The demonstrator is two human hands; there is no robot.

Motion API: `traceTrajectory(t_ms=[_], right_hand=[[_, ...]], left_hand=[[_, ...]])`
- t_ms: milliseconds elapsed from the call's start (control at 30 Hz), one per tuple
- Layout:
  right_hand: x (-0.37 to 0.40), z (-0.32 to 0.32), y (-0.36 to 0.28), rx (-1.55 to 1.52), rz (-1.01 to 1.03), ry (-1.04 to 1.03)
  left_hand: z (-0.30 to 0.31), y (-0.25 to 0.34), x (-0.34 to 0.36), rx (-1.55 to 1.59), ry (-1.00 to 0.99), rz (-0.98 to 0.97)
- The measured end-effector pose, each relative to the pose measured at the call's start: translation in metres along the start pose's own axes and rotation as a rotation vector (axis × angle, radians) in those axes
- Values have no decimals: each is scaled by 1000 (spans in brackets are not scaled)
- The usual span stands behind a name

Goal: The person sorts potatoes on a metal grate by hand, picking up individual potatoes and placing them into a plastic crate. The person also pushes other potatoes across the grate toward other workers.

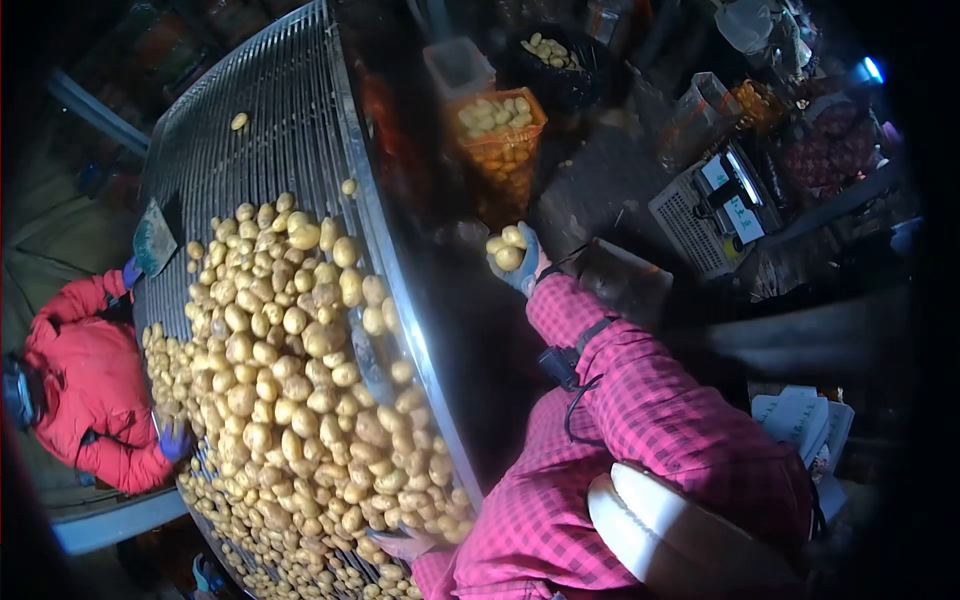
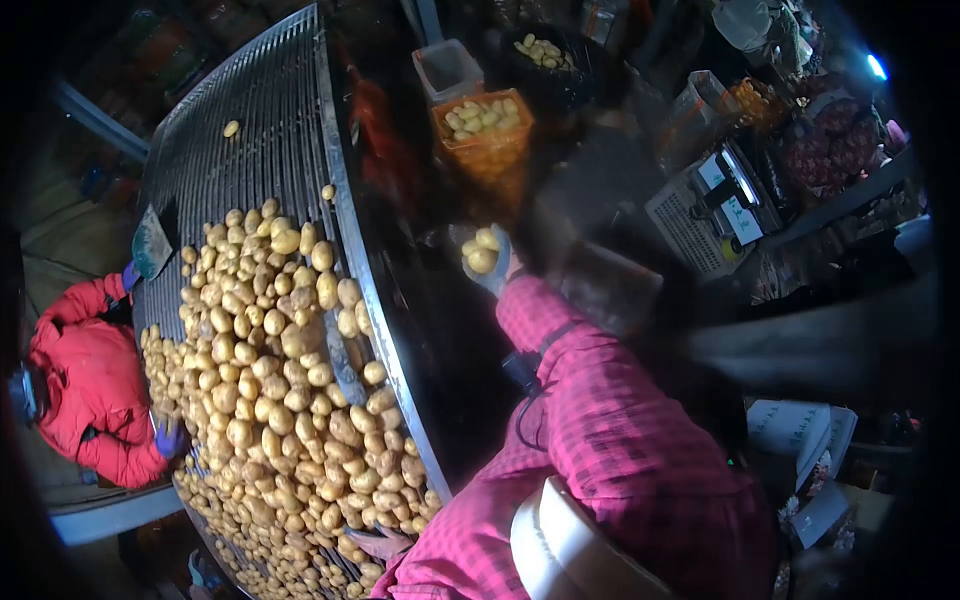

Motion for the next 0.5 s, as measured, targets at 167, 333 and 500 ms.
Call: traceTrajectory(t_ms=[167, 333, 500], right_hand=[[-72, 11, -7, -134, 56, 64], [-136, -93, -114, -120, 246, 6], [-179, -139, -173, 103, 384, -60]], left_hand=[[-12, 7, -10, -178, 31, 11], [-9, 26, -33, -230, 0, -15], [-10, 25, -47, -236, -24, -48]])
Point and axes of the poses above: each hand's wrist, its own x-axis away from the middle knuckle, its own z-axis out of the back of the hand, y = z × x, the point moved 5 cm from there along -x, towards the middle knuckle, and after that the axes turned 1 degree about x, right-handed, at the moved point
